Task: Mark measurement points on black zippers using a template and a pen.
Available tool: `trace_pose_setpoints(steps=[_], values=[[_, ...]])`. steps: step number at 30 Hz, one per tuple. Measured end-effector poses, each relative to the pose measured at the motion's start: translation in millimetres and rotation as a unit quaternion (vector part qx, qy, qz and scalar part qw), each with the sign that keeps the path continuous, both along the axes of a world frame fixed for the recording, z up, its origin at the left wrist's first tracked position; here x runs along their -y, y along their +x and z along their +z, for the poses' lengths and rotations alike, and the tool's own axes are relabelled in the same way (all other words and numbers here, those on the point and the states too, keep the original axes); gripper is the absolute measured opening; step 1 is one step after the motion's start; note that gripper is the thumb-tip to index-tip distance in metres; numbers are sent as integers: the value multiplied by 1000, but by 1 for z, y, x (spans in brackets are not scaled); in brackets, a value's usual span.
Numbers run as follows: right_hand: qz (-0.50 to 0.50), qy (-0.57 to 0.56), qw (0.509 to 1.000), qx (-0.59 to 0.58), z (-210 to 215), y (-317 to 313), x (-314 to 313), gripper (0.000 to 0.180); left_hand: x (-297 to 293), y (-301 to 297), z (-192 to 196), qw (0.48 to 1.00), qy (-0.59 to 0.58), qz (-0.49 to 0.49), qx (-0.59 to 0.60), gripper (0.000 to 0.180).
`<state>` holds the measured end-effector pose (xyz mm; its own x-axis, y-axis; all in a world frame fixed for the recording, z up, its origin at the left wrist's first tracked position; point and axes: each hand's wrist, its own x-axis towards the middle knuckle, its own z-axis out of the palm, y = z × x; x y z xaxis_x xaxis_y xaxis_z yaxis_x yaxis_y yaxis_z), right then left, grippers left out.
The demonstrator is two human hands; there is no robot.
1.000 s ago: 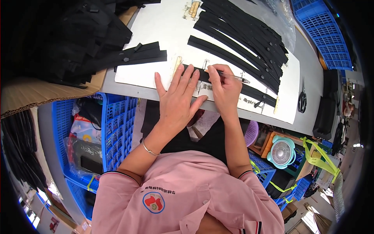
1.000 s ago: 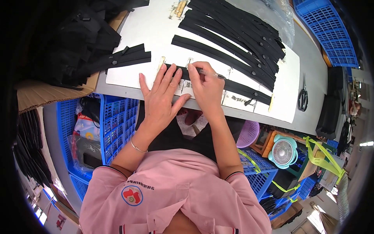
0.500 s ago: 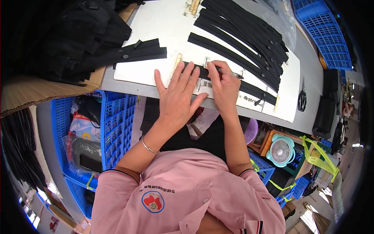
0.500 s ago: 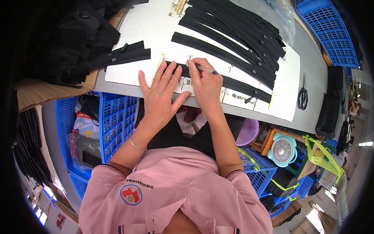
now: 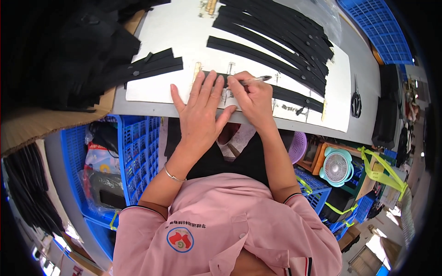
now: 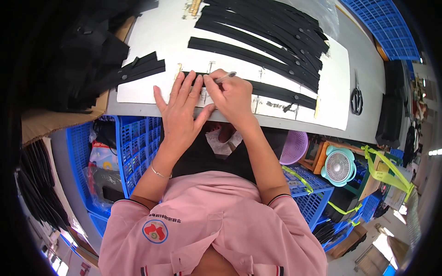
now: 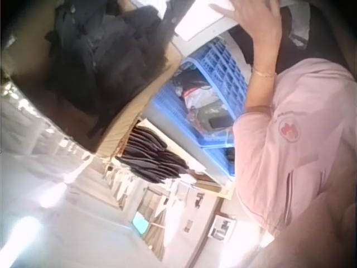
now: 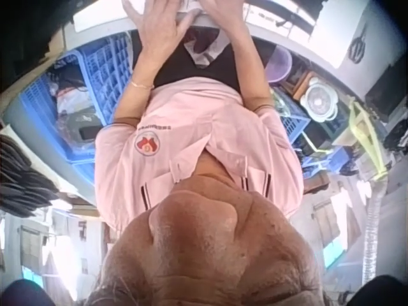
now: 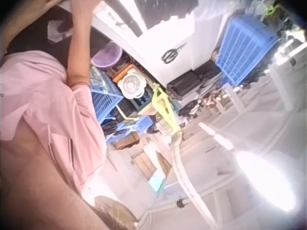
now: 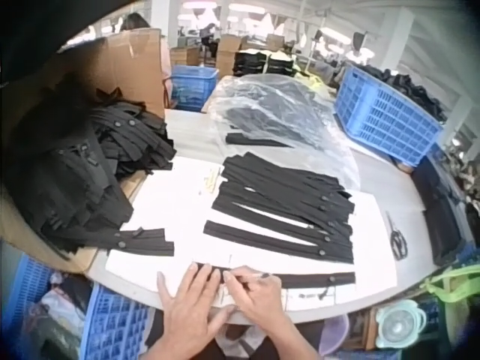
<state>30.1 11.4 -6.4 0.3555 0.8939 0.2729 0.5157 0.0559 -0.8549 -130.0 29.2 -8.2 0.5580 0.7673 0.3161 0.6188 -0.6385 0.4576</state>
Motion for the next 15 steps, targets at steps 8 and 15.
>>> trace_pose_setpoints(steps=[8, 15], values=[[-93, 56, 981, -163, 23, 32, 31, 18, 1, -1, -5, 1000, 11, 11, -27, 65], [-193, 6, 979, -65, 3, 72, 48, 19, 1, 3, -6, 999, 9, -4, -38, 68]])
